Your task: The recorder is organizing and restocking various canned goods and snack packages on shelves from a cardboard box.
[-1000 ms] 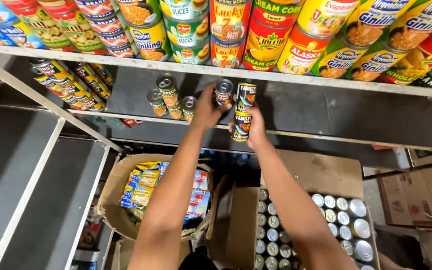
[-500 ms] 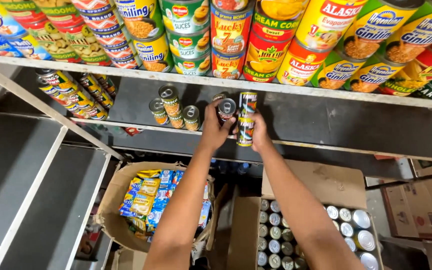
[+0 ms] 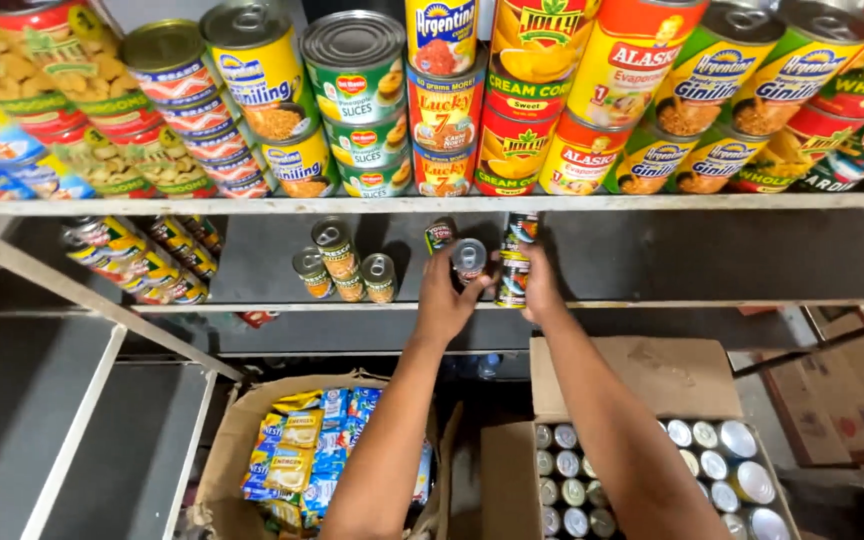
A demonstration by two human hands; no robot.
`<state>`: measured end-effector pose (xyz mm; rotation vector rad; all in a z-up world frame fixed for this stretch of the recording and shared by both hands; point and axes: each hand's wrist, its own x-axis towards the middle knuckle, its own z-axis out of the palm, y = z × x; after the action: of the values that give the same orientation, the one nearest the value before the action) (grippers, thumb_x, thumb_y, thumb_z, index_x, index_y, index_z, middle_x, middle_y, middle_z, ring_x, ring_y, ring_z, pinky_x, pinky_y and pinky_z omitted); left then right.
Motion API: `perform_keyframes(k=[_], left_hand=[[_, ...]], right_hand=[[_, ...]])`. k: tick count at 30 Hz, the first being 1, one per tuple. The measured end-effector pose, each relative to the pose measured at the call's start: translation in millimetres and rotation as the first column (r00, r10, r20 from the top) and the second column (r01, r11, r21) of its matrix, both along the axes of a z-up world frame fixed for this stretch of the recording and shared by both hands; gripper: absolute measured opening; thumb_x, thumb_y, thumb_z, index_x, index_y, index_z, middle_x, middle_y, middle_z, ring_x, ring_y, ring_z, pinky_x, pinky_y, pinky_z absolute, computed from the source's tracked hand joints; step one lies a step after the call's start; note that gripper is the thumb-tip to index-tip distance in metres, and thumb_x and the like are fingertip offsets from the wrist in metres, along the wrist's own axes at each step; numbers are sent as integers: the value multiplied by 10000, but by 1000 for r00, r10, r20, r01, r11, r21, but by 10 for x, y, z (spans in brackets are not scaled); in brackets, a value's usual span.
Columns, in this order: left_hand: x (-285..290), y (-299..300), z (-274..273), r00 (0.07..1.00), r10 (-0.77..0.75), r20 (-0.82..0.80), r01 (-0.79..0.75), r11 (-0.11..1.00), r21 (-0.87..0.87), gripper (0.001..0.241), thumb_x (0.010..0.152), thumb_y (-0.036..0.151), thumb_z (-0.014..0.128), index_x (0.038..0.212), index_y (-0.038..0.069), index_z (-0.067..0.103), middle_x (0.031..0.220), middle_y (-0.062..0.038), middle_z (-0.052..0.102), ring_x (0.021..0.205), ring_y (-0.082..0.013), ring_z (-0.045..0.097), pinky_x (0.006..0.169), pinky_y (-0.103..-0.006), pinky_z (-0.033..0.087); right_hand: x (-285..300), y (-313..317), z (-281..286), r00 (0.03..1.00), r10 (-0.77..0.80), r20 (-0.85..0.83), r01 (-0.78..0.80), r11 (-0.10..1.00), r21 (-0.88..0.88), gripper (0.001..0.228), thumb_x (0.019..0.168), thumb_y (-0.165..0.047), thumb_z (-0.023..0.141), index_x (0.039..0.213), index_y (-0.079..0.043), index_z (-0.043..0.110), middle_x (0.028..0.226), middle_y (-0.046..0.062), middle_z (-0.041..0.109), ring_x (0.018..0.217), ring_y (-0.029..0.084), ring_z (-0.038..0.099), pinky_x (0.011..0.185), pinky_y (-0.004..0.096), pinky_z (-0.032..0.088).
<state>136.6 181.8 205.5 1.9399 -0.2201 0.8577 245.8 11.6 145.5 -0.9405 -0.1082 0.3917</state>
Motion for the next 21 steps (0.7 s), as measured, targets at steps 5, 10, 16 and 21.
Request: perform_keyframes(k=[5, 10, 16, 21], left_hand=[[87, -91, -388, 995, 73, -69, -67, 994, 87, 805, 800, 256, 849, 1440, 2, 433, 1307, -267, 611, 1218, -458, 581, 1019, -500, 477], [-64, -189, -313, 935, 156, -318, -113, 982, 150, 909, 747, 333, 882, 1447, 25, 392, 1288, -254, 642, 1188, -445, 608, 975, -508, 500], [0, -132, -326, 964, 168, -205, -161, 986, 49, 651, 678, 225, 860, 1142, 12, 456, 1097, -235, 594, 1043, -413, 613, 873, -473, 517], [900, 167, -1156, 869, 481, -115, -476, 876, 70, 592, 805, 354, 724, 1198, -19, 485, 1211, -260, 498, 1187, -448, 476, 1064, -503, 389]], right_hand=[[213, -262, 127, 999, -47, 6, 47, 998, -48, 440, 931, -508, 538, 978, -81, 632, 816, 93, 679, 626, 241, 683, 579, 424, 592], [125, -269, 9, 989, -87, -117, 86, 996, -14, 421, 949, -486, 541, 987, -70, 596, 752, 100, 643, 583, 244, 669, 548, 428, 593], [61, -116, 143, 954, 18, 300, 44, 979, -199, 316, 909, -284, 679, 1120, -109, 521, 787, 75, 616, 545, 238, 636, 483, 426, 555], [77, -151, 156, 943, 115, 311, -34, 966, -255, 424, 853, -215, 772, 1155, -109, 494, 840, 77, 611, 544, 212, 634, 486, 394, 549]])
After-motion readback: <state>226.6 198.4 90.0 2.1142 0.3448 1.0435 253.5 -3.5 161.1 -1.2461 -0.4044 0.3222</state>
